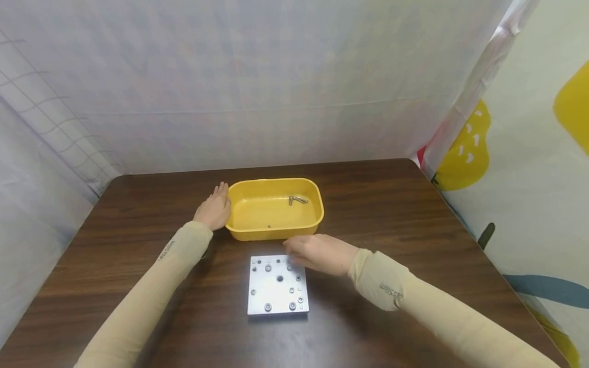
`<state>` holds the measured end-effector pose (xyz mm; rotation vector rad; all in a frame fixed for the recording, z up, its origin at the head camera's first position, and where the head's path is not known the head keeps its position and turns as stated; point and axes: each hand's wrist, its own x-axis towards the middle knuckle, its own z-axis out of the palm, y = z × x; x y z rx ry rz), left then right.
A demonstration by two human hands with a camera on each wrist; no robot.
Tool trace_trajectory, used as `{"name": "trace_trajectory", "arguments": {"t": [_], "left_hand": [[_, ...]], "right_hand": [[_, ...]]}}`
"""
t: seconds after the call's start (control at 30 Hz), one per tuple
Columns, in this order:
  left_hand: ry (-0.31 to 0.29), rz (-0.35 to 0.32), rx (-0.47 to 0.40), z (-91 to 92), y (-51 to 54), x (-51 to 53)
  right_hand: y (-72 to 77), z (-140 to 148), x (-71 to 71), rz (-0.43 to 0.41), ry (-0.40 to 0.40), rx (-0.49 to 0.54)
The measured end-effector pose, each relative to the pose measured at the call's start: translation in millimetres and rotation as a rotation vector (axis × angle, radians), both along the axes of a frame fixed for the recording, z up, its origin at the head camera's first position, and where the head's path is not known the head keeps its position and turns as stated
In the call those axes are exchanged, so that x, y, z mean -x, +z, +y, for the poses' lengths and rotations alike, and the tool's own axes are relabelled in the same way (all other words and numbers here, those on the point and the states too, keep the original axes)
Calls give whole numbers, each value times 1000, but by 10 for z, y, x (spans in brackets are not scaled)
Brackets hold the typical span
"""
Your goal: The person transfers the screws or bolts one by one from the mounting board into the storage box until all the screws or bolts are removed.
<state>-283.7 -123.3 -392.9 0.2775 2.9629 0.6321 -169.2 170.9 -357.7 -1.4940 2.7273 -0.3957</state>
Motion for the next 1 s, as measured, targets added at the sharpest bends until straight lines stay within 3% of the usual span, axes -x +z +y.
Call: {"name": "trace_trajectory", "arguments": {"t": [0.37,1.0], "left_hand": [[-1,2,0,1,-8,-2],[17,-4,-24,4,-9,-5]], "right_hand": [[-143,64,-156,2,73,36],[-260,132,-281,47,48,24]]}}
